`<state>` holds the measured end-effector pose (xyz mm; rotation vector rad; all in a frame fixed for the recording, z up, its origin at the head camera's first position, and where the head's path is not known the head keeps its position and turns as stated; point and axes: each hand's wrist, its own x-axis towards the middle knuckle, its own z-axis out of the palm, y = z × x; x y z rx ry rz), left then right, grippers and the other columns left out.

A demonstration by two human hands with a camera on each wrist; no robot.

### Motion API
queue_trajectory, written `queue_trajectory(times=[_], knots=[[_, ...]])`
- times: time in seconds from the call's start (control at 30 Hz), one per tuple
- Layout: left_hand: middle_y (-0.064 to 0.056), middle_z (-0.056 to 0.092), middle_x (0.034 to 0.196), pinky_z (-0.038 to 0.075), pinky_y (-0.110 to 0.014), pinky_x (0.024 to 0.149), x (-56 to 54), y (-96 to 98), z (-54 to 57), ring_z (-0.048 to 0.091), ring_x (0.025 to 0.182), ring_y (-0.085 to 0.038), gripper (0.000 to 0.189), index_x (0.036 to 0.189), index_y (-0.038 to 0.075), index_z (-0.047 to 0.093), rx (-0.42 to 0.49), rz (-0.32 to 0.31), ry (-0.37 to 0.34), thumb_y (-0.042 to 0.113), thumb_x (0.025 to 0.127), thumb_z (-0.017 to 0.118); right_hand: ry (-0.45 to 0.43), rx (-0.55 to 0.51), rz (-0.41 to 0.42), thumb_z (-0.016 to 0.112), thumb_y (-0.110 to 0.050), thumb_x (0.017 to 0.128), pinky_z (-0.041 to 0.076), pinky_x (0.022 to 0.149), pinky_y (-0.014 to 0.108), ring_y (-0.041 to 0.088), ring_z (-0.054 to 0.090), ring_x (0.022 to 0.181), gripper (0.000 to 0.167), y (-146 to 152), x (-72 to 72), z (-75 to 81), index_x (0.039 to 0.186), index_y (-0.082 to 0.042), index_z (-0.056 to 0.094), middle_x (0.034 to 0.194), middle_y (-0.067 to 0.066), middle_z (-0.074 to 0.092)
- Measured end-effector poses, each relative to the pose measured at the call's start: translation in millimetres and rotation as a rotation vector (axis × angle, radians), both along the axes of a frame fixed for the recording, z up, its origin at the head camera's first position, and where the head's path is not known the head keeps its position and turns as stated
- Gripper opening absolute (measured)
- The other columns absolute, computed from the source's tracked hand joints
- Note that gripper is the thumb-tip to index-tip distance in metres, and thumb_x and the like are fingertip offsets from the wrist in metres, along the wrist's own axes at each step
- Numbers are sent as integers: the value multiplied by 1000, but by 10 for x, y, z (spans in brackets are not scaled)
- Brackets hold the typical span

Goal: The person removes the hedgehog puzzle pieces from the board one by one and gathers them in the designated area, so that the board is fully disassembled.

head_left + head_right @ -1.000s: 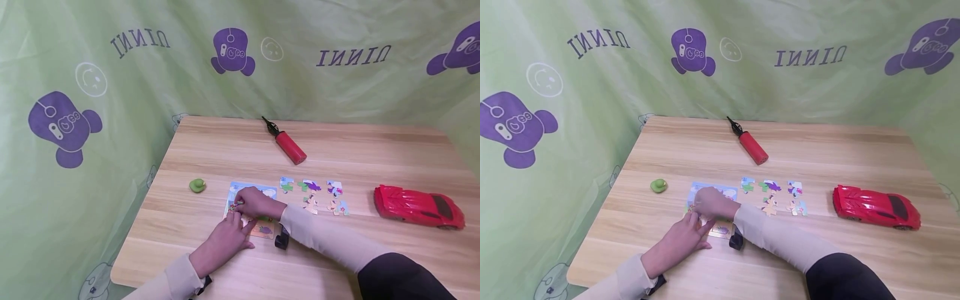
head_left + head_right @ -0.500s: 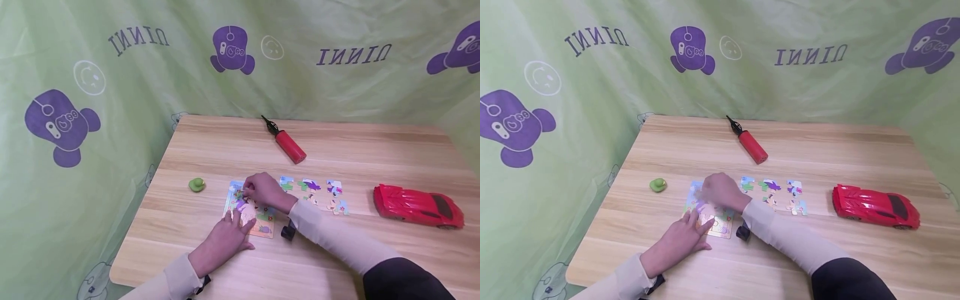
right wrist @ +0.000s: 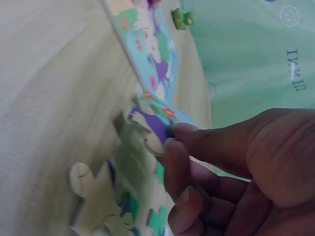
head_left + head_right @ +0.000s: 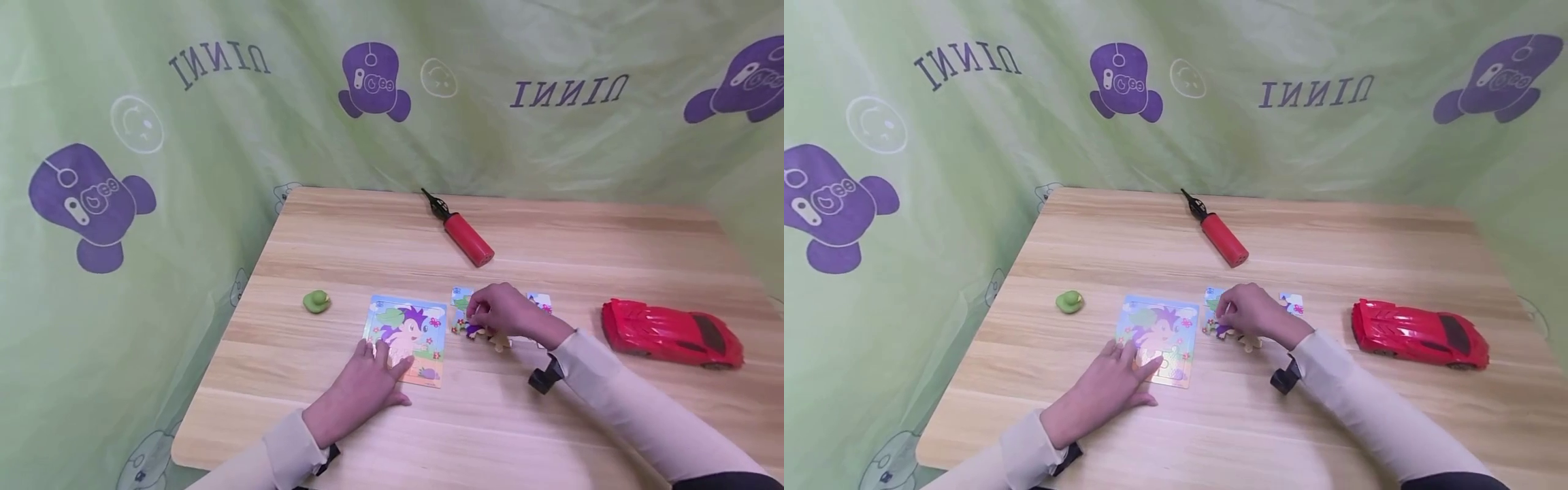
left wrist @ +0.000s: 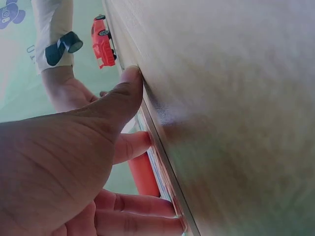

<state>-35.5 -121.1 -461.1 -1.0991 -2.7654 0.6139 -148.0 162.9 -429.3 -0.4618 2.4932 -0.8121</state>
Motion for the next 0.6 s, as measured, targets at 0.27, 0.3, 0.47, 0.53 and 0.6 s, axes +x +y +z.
queue_trajectory(times=[0.27, 0.3, 0.47, 0.53, 0.6], knots=[[-14, 67, 108, 55, -38, 89, 3, -12, -35, 71, 83, -24, 68, 139, 36, 59, 85, 13, -25, 77, 89, 40, 148, 130, 29, 75, -21, 89, 54, 70, 31, 13, 58, 73, 18, -85, 26, 6, 105, -11, 75, 93, 4, 74], [-13, 67, 106, 55, -38, 89, 2, -14, -35, 71, 82, -24, 68, 139, 36, 59, 93, 16, -27, 77, 89, 40, 187, 148, 21, 75, -23, 89, 54, 71, 32, 13, 59, 74, 21, -109, 36, 18, 107, -11, 75, 97, 5, 74], [-8, 63, 94, 54, -36, 88, -7, -42, -22, 64, 77, -20, 66, 139, 37, 60, 124, 29, -43, 77, 89, 43, 327, 113, 85, 70, -21, 91, 57, 75, 33, 12, 62, 78, 22, -302, 184, 9, 109, -9, 75, 99, 4, 75], [-7, 62, 93, 53, -37, 88, -18, -54, -14, 62, 76, -19, 65, 139, 36, 60, 144, 29, -65, 76, 90, 44, 341, 84, 164, 70, -19, 91, 56, 76, 33, 12, 60, 78, 21, -401, 287, -37, 109, -9, 75, 97, 2, 74], [-7, 63, 96, 54, -38, 91, -32, -68, -6, 63, 81, -20, 65, 139, 34, 60, 166, 29, -93, 75, 90, 46, 345, 110, 234, 72, -24, 90, 56, 78, 32, 11, 59, 80, 25, -496, 400, -93, 110, -9, 73, 98, 1, 71]])
